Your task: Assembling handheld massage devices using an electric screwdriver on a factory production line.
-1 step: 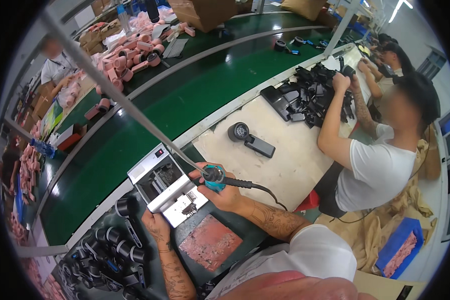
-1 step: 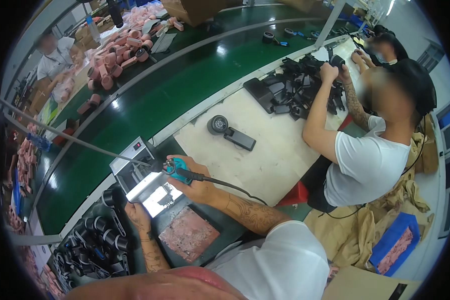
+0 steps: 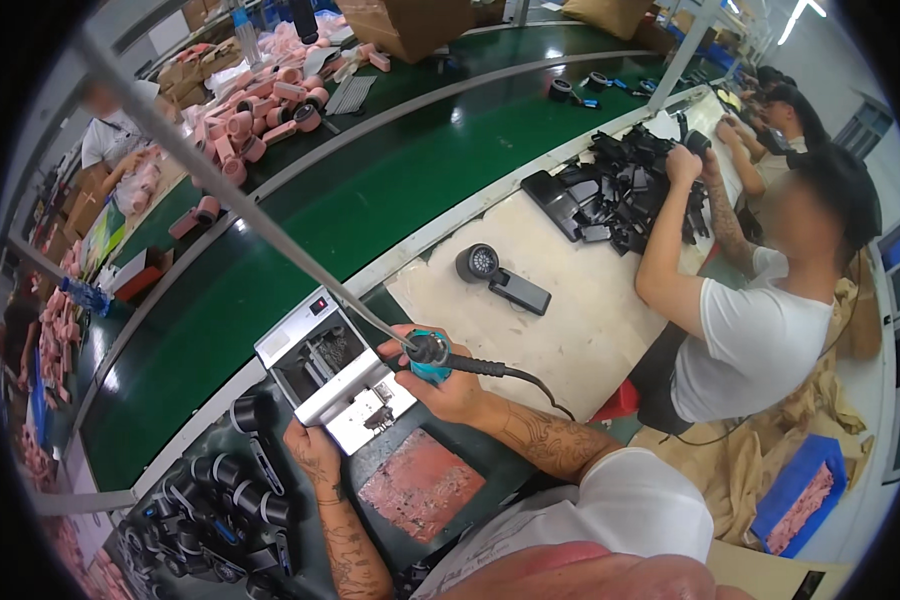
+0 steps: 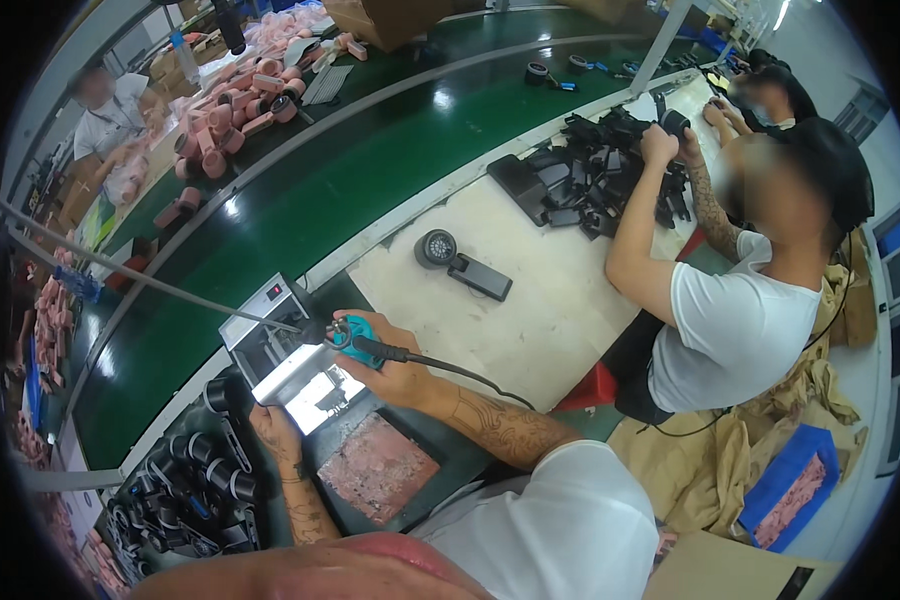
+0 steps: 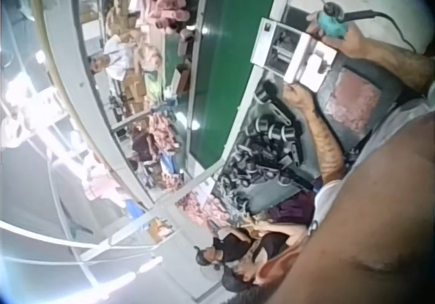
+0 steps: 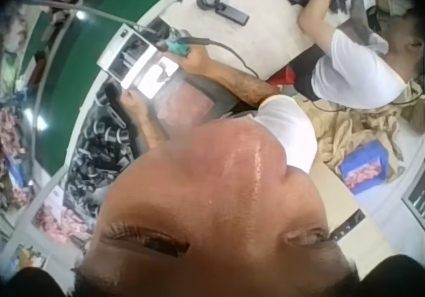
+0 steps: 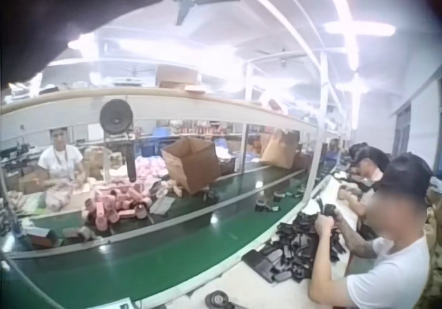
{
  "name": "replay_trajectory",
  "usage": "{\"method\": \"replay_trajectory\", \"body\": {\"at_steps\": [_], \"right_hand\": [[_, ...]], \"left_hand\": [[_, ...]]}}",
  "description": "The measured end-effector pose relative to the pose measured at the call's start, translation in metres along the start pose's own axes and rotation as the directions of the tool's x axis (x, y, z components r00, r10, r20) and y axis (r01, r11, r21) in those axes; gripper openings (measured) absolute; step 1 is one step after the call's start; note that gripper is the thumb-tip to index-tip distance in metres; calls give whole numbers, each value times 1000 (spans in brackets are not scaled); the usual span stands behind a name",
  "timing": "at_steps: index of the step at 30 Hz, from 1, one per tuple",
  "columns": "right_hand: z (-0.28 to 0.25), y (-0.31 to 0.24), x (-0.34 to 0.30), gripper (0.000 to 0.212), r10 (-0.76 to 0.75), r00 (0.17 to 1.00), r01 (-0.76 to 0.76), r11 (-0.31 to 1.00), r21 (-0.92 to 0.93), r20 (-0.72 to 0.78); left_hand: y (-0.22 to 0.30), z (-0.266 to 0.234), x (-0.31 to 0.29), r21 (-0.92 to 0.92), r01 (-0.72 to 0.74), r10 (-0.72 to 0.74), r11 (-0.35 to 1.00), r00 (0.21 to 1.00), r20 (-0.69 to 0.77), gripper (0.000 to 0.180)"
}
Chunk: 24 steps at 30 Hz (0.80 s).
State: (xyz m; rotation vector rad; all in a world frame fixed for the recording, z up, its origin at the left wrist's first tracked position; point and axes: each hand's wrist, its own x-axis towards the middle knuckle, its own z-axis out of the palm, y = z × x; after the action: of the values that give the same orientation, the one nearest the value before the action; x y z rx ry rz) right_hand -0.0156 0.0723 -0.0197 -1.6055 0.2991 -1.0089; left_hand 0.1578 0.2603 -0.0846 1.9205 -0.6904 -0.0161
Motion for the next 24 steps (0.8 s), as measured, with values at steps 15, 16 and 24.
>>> {"method": "replay_trajectory", "body": {"at_steps": [15,16,24], "right_hand": [[-3,2,6,54,8,997,-3,998,-63,78],[-4,0,6,54,1,997,4,998,-64,81],[-3,-23,1,46,-104,994,99,988,-118,-32]], "left_hand": [[-16,2,5,-16,9,-10,1000,1000,-18,25],[-19,0,6,4,28,-28,1000,1000,0,25],[-8,-3,11,-329,141,-175,934,982,-75,46]]}}
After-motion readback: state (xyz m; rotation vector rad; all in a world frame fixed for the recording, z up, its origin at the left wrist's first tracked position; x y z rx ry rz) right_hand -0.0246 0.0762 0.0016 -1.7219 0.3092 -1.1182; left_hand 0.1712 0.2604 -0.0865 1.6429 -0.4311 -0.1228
